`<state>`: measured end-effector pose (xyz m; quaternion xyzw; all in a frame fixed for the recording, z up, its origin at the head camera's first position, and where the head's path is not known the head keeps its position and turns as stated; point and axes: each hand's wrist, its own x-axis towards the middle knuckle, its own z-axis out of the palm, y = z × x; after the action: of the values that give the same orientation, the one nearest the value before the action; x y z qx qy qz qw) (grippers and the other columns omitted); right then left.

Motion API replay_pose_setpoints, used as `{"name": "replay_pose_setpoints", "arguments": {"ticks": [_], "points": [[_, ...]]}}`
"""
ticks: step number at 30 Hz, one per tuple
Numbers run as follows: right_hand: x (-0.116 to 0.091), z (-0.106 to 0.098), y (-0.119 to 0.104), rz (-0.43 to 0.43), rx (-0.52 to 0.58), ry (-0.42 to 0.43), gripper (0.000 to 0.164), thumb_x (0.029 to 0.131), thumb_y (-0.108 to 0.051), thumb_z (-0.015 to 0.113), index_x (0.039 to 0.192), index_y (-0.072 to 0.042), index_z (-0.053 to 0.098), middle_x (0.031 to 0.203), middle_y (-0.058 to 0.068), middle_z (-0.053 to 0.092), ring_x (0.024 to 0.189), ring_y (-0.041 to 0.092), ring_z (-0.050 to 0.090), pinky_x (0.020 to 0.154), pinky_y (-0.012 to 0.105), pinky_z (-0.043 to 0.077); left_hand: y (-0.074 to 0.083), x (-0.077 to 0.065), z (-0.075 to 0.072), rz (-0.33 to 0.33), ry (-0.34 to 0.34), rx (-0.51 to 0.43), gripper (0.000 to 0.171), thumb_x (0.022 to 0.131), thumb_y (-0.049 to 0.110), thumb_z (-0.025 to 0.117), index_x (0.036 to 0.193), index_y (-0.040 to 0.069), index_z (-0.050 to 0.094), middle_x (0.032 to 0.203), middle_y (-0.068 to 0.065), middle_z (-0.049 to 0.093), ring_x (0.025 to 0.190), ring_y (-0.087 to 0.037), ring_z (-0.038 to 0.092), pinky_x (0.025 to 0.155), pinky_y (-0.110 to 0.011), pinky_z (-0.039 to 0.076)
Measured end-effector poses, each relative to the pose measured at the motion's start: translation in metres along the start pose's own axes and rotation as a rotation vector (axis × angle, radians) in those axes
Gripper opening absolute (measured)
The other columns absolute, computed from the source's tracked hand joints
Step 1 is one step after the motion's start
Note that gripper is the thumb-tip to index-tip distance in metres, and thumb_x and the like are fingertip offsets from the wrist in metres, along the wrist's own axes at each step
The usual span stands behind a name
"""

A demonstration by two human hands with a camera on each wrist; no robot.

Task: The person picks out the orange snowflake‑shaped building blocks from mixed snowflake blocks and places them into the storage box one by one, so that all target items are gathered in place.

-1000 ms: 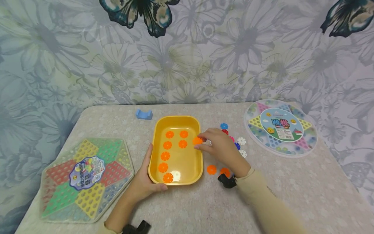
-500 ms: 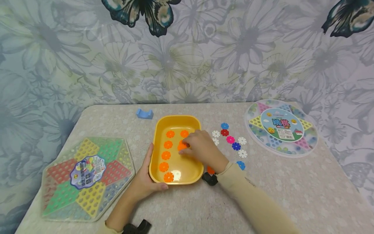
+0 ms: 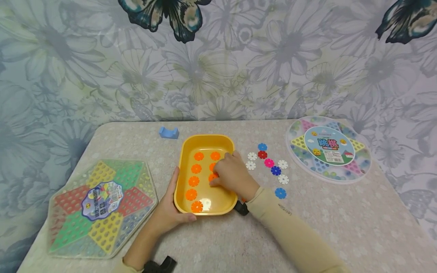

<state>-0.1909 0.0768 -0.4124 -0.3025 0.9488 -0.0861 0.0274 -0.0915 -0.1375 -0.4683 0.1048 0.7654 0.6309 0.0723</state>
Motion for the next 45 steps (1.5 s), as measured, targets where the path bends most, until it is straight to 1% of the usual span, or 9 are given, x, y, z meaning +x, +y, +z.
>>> {"name": "replay_pose_setpoints", "arguments": {"ticks": [8, 14, 19, 23, 29, 32, 36, 42, 45], "points": [[0.002, 0.001, -0.002, -0.002, -0.07, 0.009, 0.03, 0.068, -0.054, 0.077, 0.063, -0.027, 0.065, 0.056, -0.013, 0.05, 0.07, 0.018, 0.04, 0.068, 0.035, 0.022, 0.001, -0.001, -0.001, 0.005, 0.0, -0.027, 0.133, 0.062, 0.032, 0.089, 0.152, 0.031, -0.009, 0.161, 0.006, 0.006, 0.142, -0.016, 0.03, 0.106, -0.014, 0.031], [0.001, 0.001, -0.002, -0.003, -0.061, 0.017, 0.035, 0.069, -0.055, 0.076, 0.059, -0.026, 0.059, 0.055, -0.01, 0.047, 0.069, 0.018, 0.039, 0.068, 0.034, 0.021, -0.001, 0.0, 0.0, 0.005, -0.001, -0.023, 0.132, 0.062, 0.033, 0.089, 0.151, 0.032, -0.008, 0.161, 0.007, 0.006, 0.143, -0.015, 0.027, 0.107, -0.014, 0.029], [-0.006, -0.005, 0.0, 0.004, 0.014, 0.089, 0.032, 0.071, -0.052, 0.076, 0.08, -0.021, 0.074, 0.073, -0.008, 0.064, 0.072, 0.017, 0.044, 0.069, 0.032, 0.024, 0.0, 0.0, 0.0, 0.009, -0.005, -0.021, 0.132, 0.062, 0.032, 0.089, 0.152, 0.031, -0.009, 0.16, 0.006, 0.007, 0.142, -0.017, 0.029, 0.106, -0.014, 0.03], [-0.017, -0.019, 0.004, 0.013, 0.045, 0.158, 0.036, 0.077, -0.047, 0.073, 0.1, -0.019, 0.075, 0.092, -0.005, 0.07, 0.078, 0.017, 0.047, 0.071, 0.032, 0.027, 0.0, 0.001, 0.001, 0.016, -0.003, -0.02, 0.133, 0.062, 0.033, 0.089, 0.152, 0.03, -0.009, 0.16, 0.005, 0.008, 0.142, -0.018, 0.029, 0.106, -0.015, 0.029], [-0.041, -0.037, 0.017, 0.016, 0.037, 0.276, 0.028, 0.083, -0.037, 0.07, 0.106, -0.02, 0.072, 0.089, -0.008, 0.067, 0.077, 0.015, 0.052, 0.069, 0.031, 0.034, 0.001, 0.0, 0.001, 0.019, 0.008, -0.036, 0.133, 0.06, 0.03, 0.09, 0.15, 0.038, -0.007, 0.161, 0.006, 0.005, 0.145, -0.018, 0.023, 0.108, -0.014, 0.025], [-0.053, -0.038, 0.025, 0.032, 0.034, 0.296, 0.028, 0.083, -0.035, 0.072, 0.106, -0.02, 0.072, 0.087, -0.009, 0.066, 0.079, 0.015, 0.055, 0.07, 0.032, 0.037, 0.0, 0.0, 0.001, 0.025, 0.01, -0.049, 0.133, 0.059, 0.027, 0.091, 0.15, 0.04, -0.006, 0.161, 0.006, 0.005, 0.145, -0.018, 0.022, 0.108, -0.015, 0.026], [-0.069, -0.031, 0.034, 0.095, 0.042, 0.225, 0.03, 0.082, -0.034, 0.072, 0.108, -0.019, 0.071, 0.088, -0.007, 0.065, 0.08, 0.016, 0.057, 0.07, 0.033, 0.037, 0.0, -0.001, 0.001, 0.026, 0.009, -0.051, 0.133, 0.06, 0.027, 0.091, 0.15, 0.04, -0.007, 0.161, 0.006, 0.006, 0.144, -0.018, 0.024, 0.109, -0.016, 0.026], [-0.088, -0.017, 0.044, 0.177, 0.049, -0.031, 0.044, 0.078, -0.047, 0.073, 0.114, -0.021, 0.068, 0.092, -0.009, 0.064, 0.082, 0.012, 0.057, 0.071, 0.034, 0.041, 0.001, 0.0, 0.001, 0.021, 0.007, -0.047, 0.133, 0.059, 0.028, 0.091, 0.15, 0.04, -0.007, 0.16, 0.007, 0.007, 0.144, -0.018, 0.024, 0.108, -0.014, 0.026], [-0.094, -0.012, 0.045, 0.199, 0.072, -0.099, 0.048, 0.072, -0.048, 0.077, 0.11, -0.021, 0.069, 0.087, -0.01, 0.062, 0.08, 0.01, 0.054, 0.071, 0.032, 0.04, 0.001, 0.0, 0.001, 0.021, 0.007, -0.046, 0.133, 0.06, 0.028, 0.091, 0.15, 0.04, -0.007, 0.16, 0.007, 0.007, 0.144, -0.018, 0.024, 0.108, -0.014, 0.026]]}}
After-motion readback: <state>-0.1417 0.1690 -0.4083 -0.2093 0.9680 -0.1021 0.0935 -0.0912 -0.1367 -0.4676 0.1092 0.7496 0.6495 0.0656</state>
